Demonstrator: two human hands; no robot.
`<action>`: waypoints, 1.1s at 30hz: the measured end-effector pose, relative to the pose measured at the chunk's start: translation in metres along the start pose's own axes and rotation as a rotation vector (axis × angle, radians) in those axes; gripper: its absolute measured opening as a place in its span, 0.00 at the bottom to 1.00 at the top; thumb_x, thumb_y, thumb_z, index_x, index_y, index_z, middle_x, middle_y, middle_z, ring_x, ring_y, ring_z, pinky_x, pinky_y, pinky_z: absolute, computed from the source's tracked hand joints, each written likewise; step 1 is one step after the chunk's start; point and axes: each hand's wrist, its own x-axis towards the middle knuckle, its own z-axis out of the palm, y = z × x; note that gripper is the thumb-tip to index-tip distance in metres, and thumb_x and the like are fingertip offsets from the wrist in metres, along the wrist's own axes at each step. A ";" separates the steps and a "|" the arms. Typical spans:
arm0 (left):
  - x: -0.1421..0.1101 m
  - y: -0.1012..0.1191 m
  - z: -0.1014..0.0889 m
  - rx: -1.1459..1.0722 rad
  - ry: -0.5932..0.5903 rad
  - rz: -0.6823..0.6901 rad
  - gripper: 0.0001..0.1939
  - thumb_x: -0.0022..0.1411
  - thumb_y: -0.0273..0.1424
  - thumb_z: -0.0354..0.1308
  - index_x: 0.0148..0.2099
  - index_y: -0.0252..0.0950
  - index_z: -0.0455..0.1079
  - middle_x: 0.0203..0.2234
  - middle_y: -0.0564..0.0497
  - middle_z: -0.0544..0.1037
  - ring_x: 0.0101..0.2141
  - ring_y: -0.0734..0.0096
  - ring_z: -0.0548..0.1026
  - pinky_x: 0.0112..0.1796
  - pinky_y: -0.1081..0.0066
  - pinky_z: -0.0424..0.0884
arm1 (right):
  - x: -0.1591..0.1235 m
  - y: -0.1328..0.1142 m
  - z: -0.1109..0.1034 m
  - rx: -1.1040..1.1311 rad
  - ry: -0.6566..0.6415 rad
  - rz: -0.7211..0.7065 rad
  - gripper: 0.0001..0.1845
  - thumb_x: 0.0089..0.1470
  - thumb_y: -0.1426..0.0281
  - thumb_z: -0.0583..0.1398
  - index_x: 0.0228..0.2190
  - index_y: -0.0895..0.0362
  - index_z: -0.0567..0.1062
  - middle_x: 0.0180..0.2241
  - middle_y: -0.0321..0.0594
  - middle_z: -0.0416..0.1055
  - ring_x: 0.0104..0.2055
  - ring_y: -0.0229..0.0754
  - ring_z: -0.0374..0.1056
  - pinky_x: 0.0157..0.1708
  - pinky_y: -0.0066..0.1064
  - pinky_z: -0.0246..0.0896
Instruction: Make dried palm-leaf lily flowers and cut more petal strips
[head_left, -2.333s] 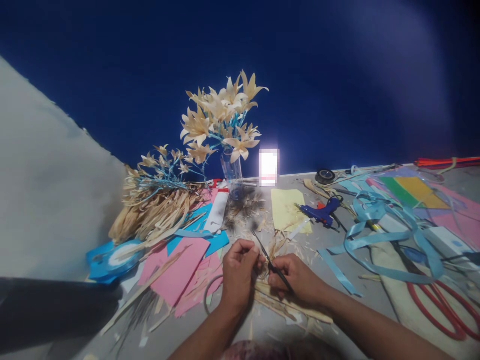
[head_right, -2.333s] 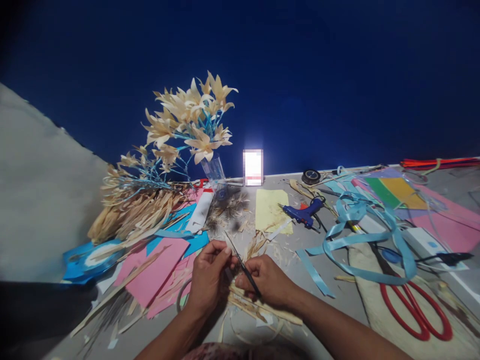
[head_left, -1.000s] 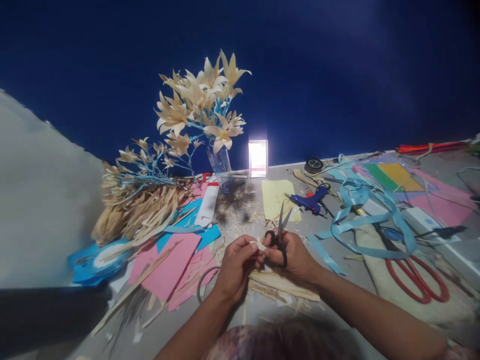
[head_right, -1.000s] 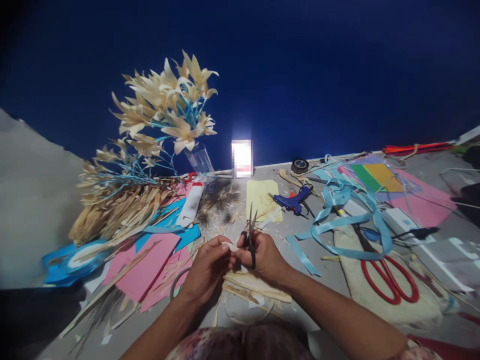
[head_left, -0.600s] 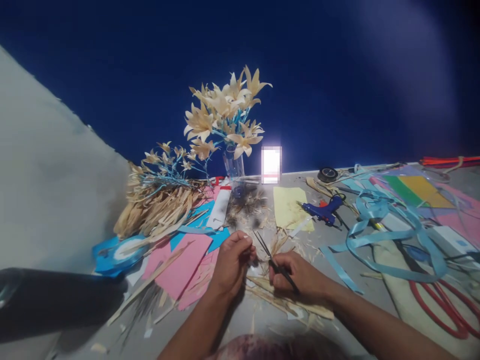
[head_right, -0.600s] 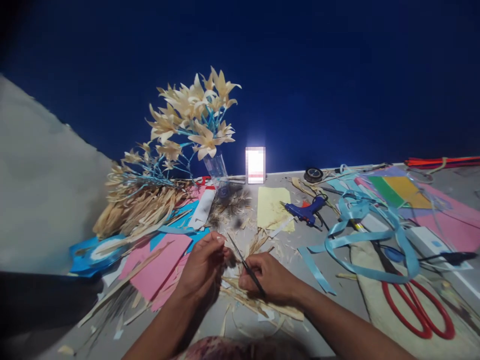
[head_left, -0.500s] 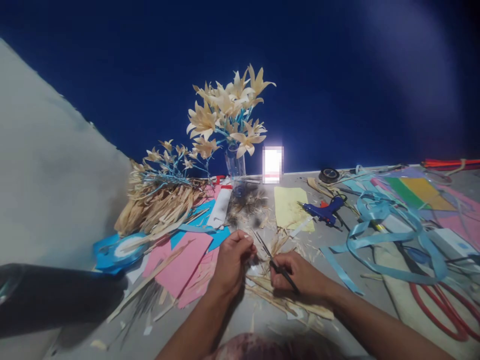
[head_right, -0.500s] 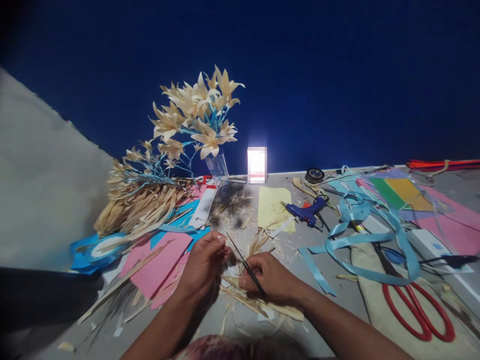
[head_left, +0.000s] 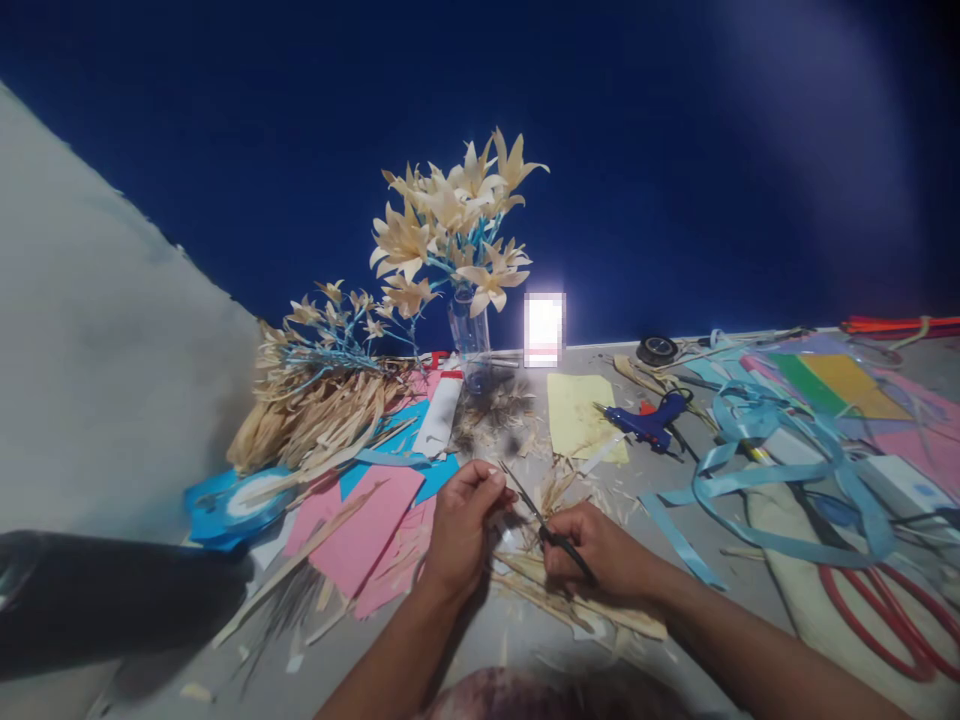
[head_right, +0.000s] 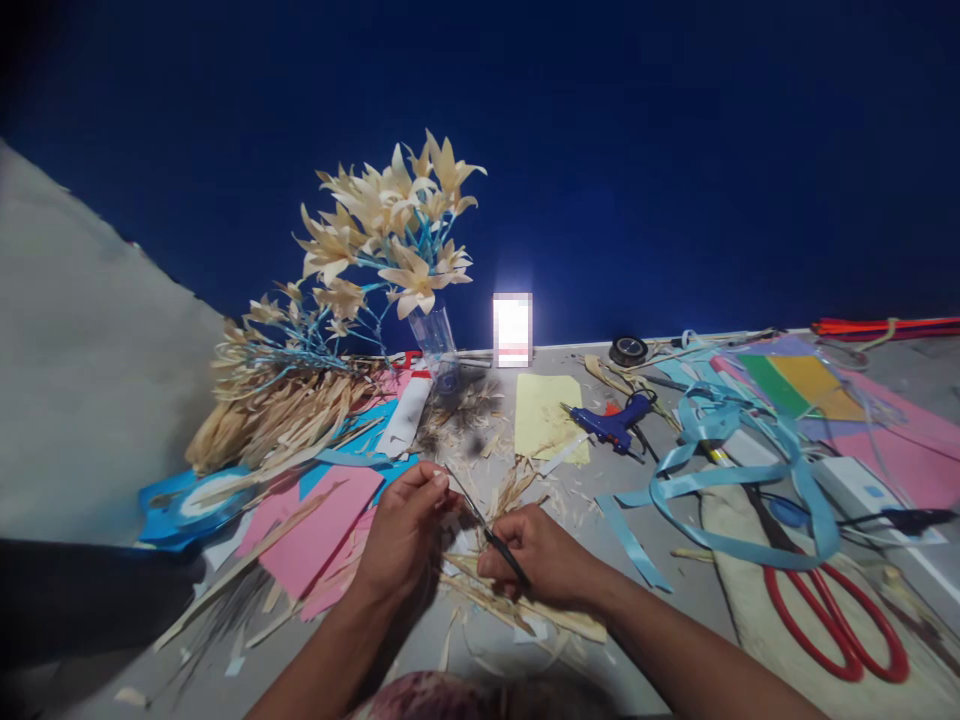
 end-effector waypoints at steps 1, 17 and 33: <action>0.000 0.000 0.000 -0.009 0.003 -0.002 0.10 0.53 0.32 0.68 0.30 0.36 0.70 0.21 0.57 0.73 0.25 0.76 0.73 0.32 0.74 0.71 | 0.000 0.001 0.000 0.000 -0.004 -0.009 0.27 0.44 0.48 0.66 0.17 0.57 0.67 0.14 0.33 0.64 0.17 0.33 0.55 0.17 0.23 0.46; -0.002 0.005 0.003 -0.062 -0.038 -0.066 0.09 0.50 0.30 0.68 0.29 0.35 0.70 0.21 0.54 0.75 0.24 0.75 0.73 0.31 0.74 0.71 | 0.000 0.003 -0.006 0.000 -0.021 -0.030 0.27 0.45 0.50 0.67 0.15 0.58 0.68 0.12 0.33 0.64 0.15 0.31 0.54 0.16 0.23 0.45; -0.001 0.003 0.003 -0.053 -0.058 -0.078 0.06 0.49 0.27 0.65 0.27 0.35 0.69 0.18 0.55 0.75 0.22 0.74 0.74 0.29 0.74 0.70 | 0.000 0.008 -0.005 0.015 -0.073 -0.020 0.25 0.47 0.50 0.65 0.17 0.57 0.67 0.14 0.33 0.65 0.15 0.32 0.56 0.16 0.23 0.47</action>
